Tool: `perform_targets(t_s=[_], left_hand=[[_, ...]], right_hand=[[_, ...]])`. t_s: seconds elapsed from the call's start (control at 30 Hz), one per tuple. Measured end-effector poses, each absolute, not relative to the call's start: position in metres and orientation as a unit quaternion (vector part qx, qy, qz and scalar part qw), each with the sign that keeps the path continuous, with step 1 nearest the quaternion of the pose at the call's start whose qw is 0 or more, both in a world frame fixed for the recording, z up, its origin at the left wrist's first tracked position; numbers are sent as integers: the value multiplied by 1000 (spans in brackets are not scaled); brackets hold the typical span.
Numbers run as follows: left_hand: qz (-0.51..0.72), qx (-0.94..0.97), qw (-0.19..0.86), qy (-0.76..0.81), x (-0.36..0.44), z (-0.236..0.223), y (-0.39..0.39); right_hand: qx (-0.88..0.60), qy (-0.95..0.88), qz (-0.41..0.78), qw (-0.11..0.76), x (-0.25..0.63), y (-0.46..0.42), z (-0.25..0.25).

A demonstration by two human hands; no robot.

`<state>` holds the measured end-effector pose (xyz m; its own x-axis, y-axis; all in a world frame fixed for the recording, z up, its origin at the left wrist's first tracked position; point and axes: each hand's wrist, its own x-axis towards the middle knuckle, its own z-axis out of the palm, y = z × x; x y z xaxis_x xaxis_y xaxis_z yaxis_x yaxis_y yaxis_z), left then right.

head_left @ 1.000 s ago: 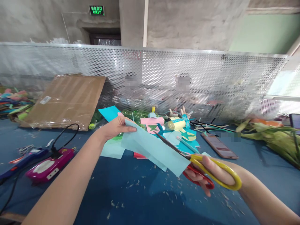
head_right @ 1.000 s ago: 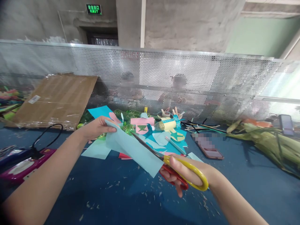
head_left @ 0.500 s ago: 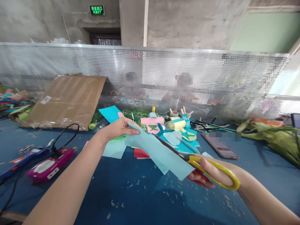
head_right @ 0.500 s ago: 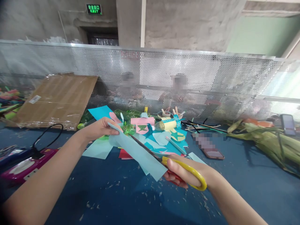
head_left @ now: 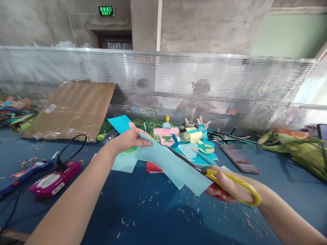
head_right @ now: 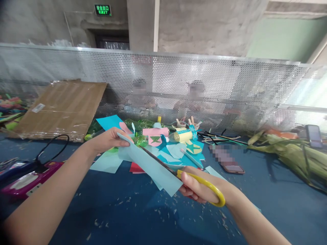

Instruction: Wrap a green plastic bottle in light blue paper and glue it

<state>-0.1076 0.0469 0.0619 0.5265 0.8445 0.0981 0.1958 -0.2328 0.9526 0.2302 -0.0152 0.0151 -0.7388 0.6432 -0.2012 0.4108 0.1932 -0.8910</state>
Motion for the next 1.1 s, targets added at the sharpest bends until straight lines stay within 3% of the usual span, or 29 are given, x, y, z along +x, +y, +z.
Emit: perform_targets(t_s=[1.1], left_hand=[[311, 709, 512, 372, -96, 63, 40]], right_hand=[[-313, -814, 476, 113, 229, -19, 22]])
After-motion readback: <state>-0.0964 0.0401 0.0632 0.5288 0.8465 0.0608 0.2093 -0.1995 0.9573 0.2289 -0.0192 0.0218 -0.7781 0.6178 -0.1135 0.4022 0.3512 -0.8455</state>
